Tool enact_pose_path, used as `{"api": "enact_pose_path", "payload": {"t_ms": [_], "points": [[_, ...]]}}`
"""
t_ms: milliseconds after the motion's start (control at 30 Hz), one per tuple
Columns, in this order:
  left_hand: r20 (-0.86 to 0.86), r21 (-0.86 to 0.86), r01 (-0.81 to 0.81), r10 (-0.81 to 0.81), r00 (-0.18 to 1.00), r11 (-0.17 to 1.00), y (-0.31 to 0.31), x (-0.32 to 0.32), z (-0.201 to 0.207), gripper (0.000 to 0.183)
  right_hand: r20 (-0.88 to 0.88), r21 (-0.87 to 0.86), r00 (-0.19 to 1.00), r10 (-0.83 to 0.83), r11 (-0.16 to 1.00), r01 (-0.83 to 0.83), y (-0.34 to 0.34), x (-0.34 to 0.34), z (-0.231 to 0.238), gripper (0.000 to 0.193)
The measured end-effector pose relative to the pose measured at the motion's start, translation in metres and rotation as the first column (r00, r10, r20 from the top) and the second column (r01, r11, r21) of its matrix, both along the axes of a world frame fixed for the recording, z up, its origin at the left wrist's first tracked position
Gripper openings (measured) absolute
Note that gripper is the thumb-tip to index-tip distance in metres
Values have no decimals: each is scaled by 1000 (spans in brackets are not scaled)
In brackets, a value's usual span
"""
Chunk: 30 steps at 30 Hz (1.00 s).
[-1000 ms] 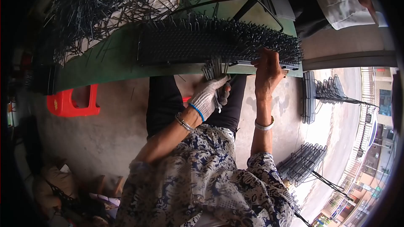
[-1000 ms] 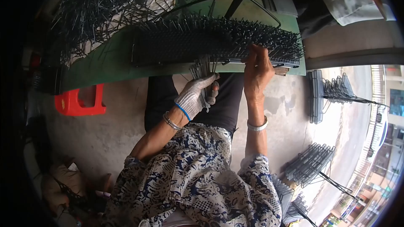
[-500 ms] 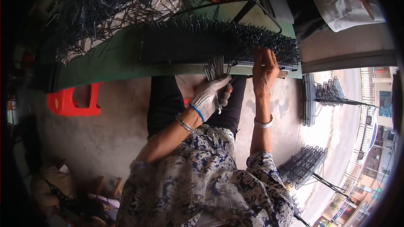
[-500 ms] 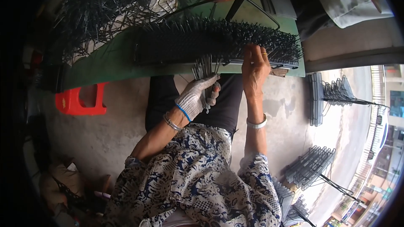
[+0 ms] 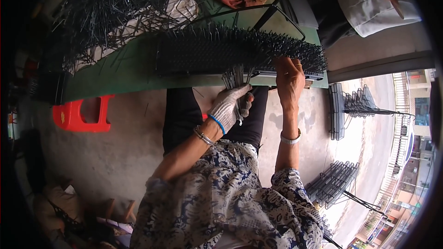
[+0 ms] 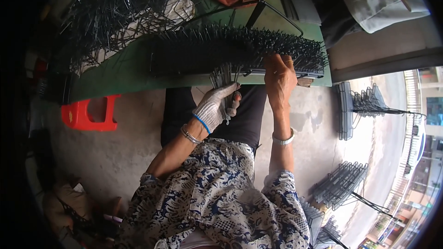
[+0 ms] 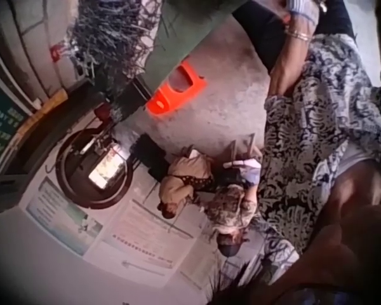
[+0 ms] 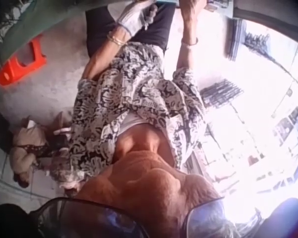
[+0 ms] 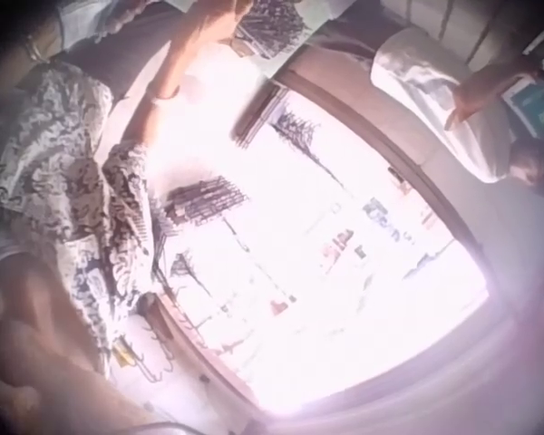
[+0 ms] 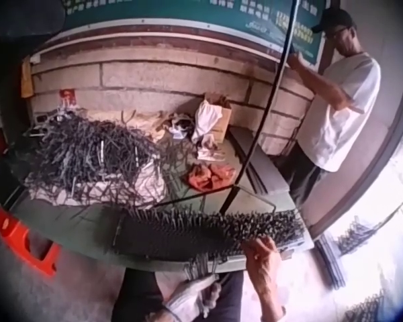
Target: Inserting metal wire spikes into plastic strips to assemble bird deterrents.
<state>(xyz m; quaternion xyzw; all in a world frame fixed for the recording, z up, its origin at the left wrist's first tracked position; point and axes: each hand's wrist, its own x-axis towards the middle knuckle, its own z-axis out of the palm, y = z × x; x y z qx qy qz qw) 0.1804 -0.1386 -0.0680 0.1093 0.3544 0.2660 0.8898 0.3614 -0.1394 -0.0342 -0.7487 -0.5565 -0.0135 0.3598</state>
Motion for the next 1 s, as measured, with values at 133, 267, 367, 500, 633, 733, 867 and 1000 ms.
{"api": "enact_pose_path", "payload": {"t_ms": [133,267,367,500,633,733,867,1000], "points": [[13,-17,-19,19,1000,1000,3,-1,3,16,32,-48,999,14,999,-12,-7,-7,-12,7],[1,20,-13,13,1000,1000,5,-4,3,17,-32,116,999,28,993,-24,-9,-8,-7,13],[-26,26,1,0,1000,1000,9,-6,3,17,-610,-106,789,80,978,-181,-9,-19,8,16],[22,44,12,-13,1000,999,10,-4,-1,18,-747,-82,623,230,899,-430,2,-22,5,14],[-26,19,-44,44,999,999,12,-7,3,19,-851,-85,498,163,895,-439,9,-23,14,11],[-27,-83,-160,158,987,984,21,-8,5,19,-585,137,755,297,953,-269,20,-25,13,6],[-67,-133,-185,177,982,974,23,-5,-3,19,-204,210,969,143,973,-99,38,-29,14,3],[-32,-68,-114,112,993,991,21,-2,-16,19,-69,220,990,122,970,-104,55,-18,-8,3]]}}
